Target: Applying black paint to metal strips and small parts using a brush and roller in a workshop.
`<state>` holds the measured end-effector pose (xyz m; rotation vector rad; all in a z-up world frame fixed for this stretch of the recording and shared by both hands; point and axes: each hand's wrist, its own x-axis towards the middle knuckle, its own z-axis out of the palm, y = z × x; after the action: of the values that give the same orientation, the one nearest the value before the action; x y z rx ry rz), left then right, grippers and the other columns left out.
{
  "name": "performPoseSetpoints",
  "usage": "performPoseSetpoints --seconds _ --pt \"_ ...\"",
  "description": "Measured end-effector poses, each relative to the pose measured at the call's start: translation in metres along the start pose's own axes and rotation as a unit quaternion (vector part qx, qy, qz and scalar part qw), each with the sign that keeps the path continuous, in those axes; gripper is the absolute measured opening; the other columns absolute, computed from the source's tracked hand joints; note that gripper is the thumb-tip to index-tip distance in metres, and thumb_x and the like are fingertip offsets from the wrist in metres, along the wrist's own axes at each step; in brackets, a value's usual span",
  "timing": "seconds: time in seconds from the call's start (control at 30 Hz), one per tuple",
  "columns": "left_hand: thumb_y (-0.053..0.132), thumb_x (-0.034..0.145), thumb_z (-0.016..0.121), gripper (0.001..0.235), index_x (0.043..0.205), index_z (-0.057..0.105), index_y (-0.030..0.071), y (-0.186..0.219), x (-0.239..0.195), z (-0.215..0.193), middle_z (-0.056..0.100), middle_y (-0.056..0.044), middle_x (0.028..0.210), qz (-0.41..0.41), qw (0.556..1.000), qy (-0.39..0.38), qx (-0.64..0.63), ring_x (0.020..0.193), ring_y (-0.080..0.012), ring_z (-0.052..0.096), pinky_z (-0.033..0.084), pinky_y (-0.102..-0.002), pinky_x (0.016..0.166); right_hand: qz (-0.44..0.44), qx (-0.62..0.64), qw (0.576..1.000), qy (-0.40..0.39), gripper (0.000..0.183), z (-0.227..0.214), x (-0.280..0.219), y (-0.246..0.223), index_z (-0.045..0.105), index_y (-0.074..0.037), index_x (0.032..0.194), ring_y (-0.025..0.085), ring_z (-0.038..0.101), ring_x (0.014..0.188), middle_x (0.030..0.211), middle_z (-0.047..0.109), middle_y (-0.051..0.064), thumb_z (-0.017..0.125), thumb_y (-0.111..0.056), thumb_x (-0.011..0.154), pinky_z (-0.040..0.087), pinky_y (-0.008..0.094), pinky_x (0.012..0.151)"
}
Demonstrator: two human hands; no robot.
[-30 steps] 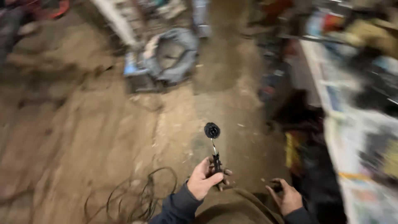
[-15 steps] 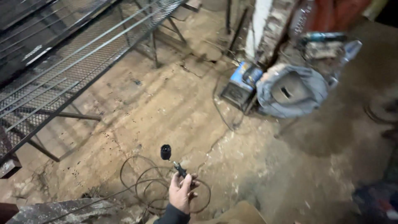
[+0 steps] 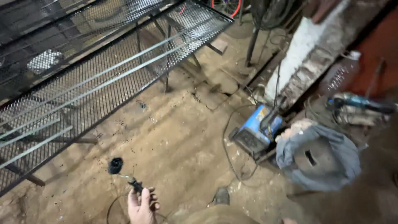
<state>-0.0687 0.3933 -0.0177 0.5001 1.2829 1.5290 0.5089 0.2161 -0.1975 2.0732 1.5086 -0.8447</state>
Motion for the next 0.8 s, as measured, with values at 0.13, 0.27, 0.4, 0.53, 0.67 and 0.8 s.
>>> performPoseSetpoints --seconds 0.13,0.27,0.4,0.53,0.67,0.8 --pt "0.011 0.101 0.058 0.039 0.138 0.048 0.012 0.013 0.051 0.021 0.066 -0.011 0.097 0.044 0.996 0.077 0.005 0.067 -0.013 0.06 0.046 -0.027 0.045 -0.08 -0.002 0.997 0.003 0.054 -0.096 0.18 -0.065 0.065 -0.019 0.12 0.03 0.064 0.118 0.124 0.068 0.01 0.079 -0.051 0.08 0.053 0.043 0.1" --pt "0.011 0.101 0.059 0.039 0.139 0.047 0.012 0.028 0.127 0.055 0.068 -0.012 0.097 0.074 0.993 0.094 -0.017 0.064 -0.0131 0.059 0.044 -0.026 0.043 -0.193 0.007 0.972 0.133 0.041 -0.272 0.236 -0.189 0.072 -0.017 0.103 0.035 0.069 0.101 0.104 0.074 0.013 0.08 -0.048 0.077 0.055 0.047 0.089" --pt "0.012 0.101 0.059 0.04 0.139 0.046 0.011 0.043 0.204 0.086 0.067 -0.012 0.097 0.062 0.993 0.102 -0.006 0.066 -0.0129 0.06 0.043 -0.026 0.043 -0.242 0.029 0.956 0.163 0.032 -0.417 0.227 -0.298 0.073 -0.017 0.093 0.031 0.073 0.09 0.092 0.077 0.009 0.077 -0.046 0.081 0.058 0.045 0.08" --pt "0.011 0.1 0.06 0.047 0.145 0.047 0.007 0.063 0.299 0.128 0.068 -0.015 0.096 0.094 0.993 0.066 0.01 0.063 -0.0138 0.059 0.044 -0.027 0.043 -0.255 0.07 0.943 0.205 0.03 -0.508 0.224 -0.365 0.075 -0.016 0.091 0.032 0.072 0.088 0.089 0.076 0.009 0.079 -0.043 0.079 0.057 0.045 0.076" --pt "0.01 0.1 0.059 0.052 0.147 0.038 0.006 0.084 0.368 0.161 0.069 -0.017 0.095 0.06 0.996 0.055 0.037 0.064 -0.0139 0.061 0.046 -0.029 0.043 -0.241 0.086 0.941 0.22 0.028 -0.573 0.241 -0.401 0.076 -0.019 0.093 0.029 0.074 0.085 0.088 0.077 0.006 0.076 -0.045 0.081 0.058 0.043 0.075" --pt "0.009 0.098 0.06 0.058 0.152 0.036 0.007 0.094 0.425 0.189 0.069 -0.017 0.096 0.086 0.996 0.03 0.018 0.064 -0.0128 0.061 0.045 -0.028 0.043 -0.192 0.127 0.953 0.195 0.03 -0.638 0.268 -0.43 0.076 -0.019 0.095 0.028 0.074 0.084 0.086 0.078 0.004 0.077 -0.045 0.08 0.058 0.042 0.075"
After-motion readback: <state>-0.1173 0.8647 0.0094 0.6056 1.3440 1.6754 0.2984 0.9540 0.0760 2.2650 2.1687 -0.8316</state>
